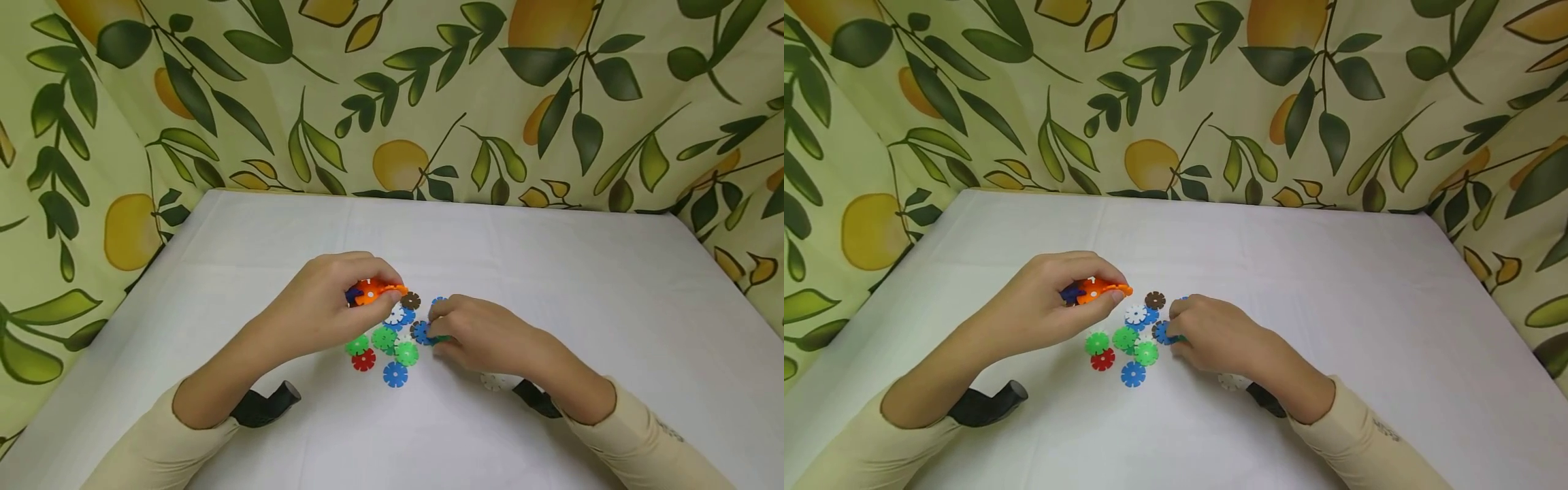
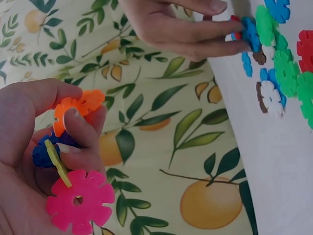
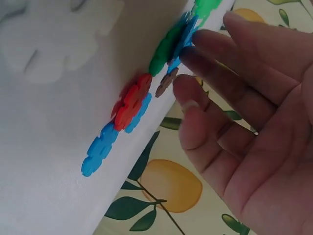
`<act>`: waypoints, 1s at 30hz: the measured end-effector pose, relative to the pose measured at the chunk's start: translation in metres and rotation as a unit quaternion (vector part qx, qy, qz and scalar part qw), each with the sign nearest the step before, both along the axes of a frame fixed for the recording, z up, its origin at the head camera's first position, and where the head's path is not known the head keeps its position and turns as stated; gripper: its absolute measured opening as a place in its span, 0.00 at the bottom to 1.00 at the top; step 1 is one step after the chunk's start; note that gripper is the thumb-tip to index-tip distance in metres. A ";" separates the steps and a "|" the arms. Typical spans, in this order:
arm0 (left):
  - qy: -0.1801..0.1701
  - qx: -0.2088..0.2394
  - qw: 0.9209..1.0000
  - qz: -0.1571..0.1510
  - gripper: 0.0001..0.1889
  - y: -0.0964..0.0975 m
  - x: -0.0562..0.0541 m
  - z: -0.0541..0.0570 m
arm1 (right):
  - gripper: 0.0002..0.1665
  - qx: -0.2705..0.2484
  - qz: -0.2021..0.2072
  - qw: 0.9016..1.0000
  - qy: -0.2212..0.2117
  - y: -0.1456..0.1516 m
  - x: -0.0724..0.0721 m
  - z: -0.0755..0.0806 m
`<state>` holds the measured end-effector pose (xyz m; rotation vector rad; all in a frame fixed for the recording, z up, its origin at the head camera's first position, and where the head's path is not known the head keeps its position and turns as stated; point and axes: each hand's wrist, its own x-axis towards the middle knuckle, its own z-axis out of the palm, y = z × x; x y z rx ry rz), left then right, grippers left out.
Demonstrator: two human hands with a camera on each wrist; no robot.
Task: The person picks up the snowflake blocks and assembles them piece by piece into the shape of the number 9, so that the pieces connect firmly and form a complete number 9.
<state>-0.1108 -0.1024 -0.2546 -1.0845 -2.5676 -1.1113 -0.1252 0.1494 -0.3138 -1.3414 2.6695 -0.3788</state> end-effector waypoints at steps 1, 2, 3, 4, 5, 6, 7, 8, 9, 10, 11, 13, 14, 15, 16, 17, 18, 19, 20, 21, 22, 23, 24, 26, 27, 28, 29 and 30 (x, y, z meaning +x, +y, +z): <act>0.000 -0.001 1.000 0.001 0.05 0.000 0.000 0.000 | 0.07 -0.005 0.005 1.000 -0.003 0.000 0.000 0.000; 0.000 -0.002 1.000 0.000 0.05 0.000 0.000 0.000 | 0.08 -0.011 0.008 1.000 -0.006 -0.001 -0.001 0.000; 0.000 -0.003 1.000 0.001 0.05 0.000 0.000 0.000 | 0.08 -0.019 0.012 1.000 -0.010 -0.001 -0.001 0.000; 0.000 -0.004 1.000 0.001 0.05 0.000 0.000 -0.001 | 0.09 -0.025 0.013 1.000 -0.012 -0.002 -0.001 -0.001; -0.002 -0.004 1.000 -0.001 0.05 0.000 0.000 -0.001 | 0.11 -0.031 0.009 0.999 -0.011 -0.003 -0.002 -0.002; -0.004 -0.004 1.000 -0.002 0.05 0.001 0.000 -0.001 | 0.11 -0.034 0.003 0.999 -0.008 -0.004 -0.002 -0.003; -0.005 -0.005 1.000 -0.002 0.05 0.001 -0.001 -0.001 | 0.12 -0.034 -0.008 0.999 -0.006 -0.006 -0.002 -0.004; -0.007 -0.006 1.000 -0.002 0.05 0.001 -0.001 -0.002 | 0.12 -0.031 -0.020 0.999 -0.004 -0.008 -0.003 -0.006; -0.006 -0.008 1.000 -0.001 0.05 0.001 -0.001 -0.002 | 0.11 -0.026 -0.035 0.999 -0.002 -0.011 -0.004 -0.007; -0.006 -0.010 1.000 0.000 0.05 0.001 -0.001 -0.002 | 0.11 -0.017 -0.052 0.999 0.001 -0.014 -0.005 -0.008; -0.005 -0.011 1.000 0.001 0.04 0.001 -0.001 -0.003 | 0.10 -0.007 -0.068 0.998 -0.001 -0.017 -0.007 -0.010; -0.002 -0.014 1.000 0.003 0.04 0.001 -0.002 -0.003 | 0.10 0.015 -0.097 0.995 -0.016 -0.022 -0.010 -0.011; 0.000 -0.015 1.000 0.003 0.04 0.001 -0.002 -0.003 | 0.10 0.022 -0.110 0.993 -0.029 -0.024 -0.012 -0.011; 0.003 -0.015 1.000 0.004 0.04 0.001 -0.003 -0.003 | 0.11 0.027 -0.121 0.991 -0.043 -0.026 -0.014 -0.010; 0.004 -0.015 1.000 0.005 0.04 0.001 -0.003 -0.003 | 0.11 0.029 -0.127 0.990 -0.061 -0.026 -0.016 -0.010; 0.004 -0.014 1.000 0.005 0.04 0.001 -0.004 -0.003 | 0.10 0.028 -0.130 0.988 -0.081 -0.027 -0.018 -0.010; 0.003 -0.014 1.000 0.007 0.04 0.001 -0.004 -0.003 | 0.10 0.024 -0.131 0.986 -0.100 -0.026 -0.020 -0.009; 0.003 -0.013 1.000 0.008 0.03 0.000 -0.005 -0.003 | 0.11 0.015 -0.127 0.985 -0.119 -0.026 -0.021 -0.009; 0.002 -0.013 1.000 0.009 0.03 0.000 -0.005 -0.003 | 0.12 0.002 -0.118 0.984 -0.134 -0.024 -0.022 -0.008; -0.002 -0.011 1.000 0.009 0.03 0.000 -0.005 -0.003 | 0.12 -0.013 -0.108 0.983 -0.149 -0.022 -0.023 -0.008; -0.005 -0.009 1.000 0.009 0.03 0.000 -0.006 -0.003 | 0.12 -0.029 -0.097 0.982 -0.162 -0.020 -0.023 -0.006; -0.013 -0.005 1.000 0.006 0.02 0.000 -0.006 -0.002 | 0.12 -0.048 -0.087 0.981 -0.166 -0.017 -0.023 -0.005; -0.023 0.000 1.000 0.003 0.02 0.000 -0.006 -0.002 | 0.11 -0.071 -0.077 0.980 -0.166 -0.014 -0.023 -0.002; -0.054 0.016 0.998 -0.007 0.03 0.000 -0.007 -0.001 | 0.09 -0.135 -0.067 0.977 -0.150 -0.008 -0.021 0.007; -0.073 0.026 0.997 -0.010 0.04 0.000 -0.007 -0.001 | 0.08 -0.165 -0.064 0.976 -0.130 -0.005 -0.019 0.012; -0.093 0.038 0.995 -0.012 0.04 0.000 -0.007 -0.001 | 0.08 -0.196 -0.061 0.973 -0.104 -0.003 -0.017 0.018; -0.115 0.053 0.992 -0.015 0.05 0.000 -0.007 -0.001 | 0.09 -0.226 -0.057 0.970 -0.072 -0.001 -0.015 0.024; -0.134 0.067 0.989 -0.015 0.05 0.000 -0.007 -0.001 | 0.09 -0.253 -0.048 0.965 -0.043 0.000 -0.013 0.030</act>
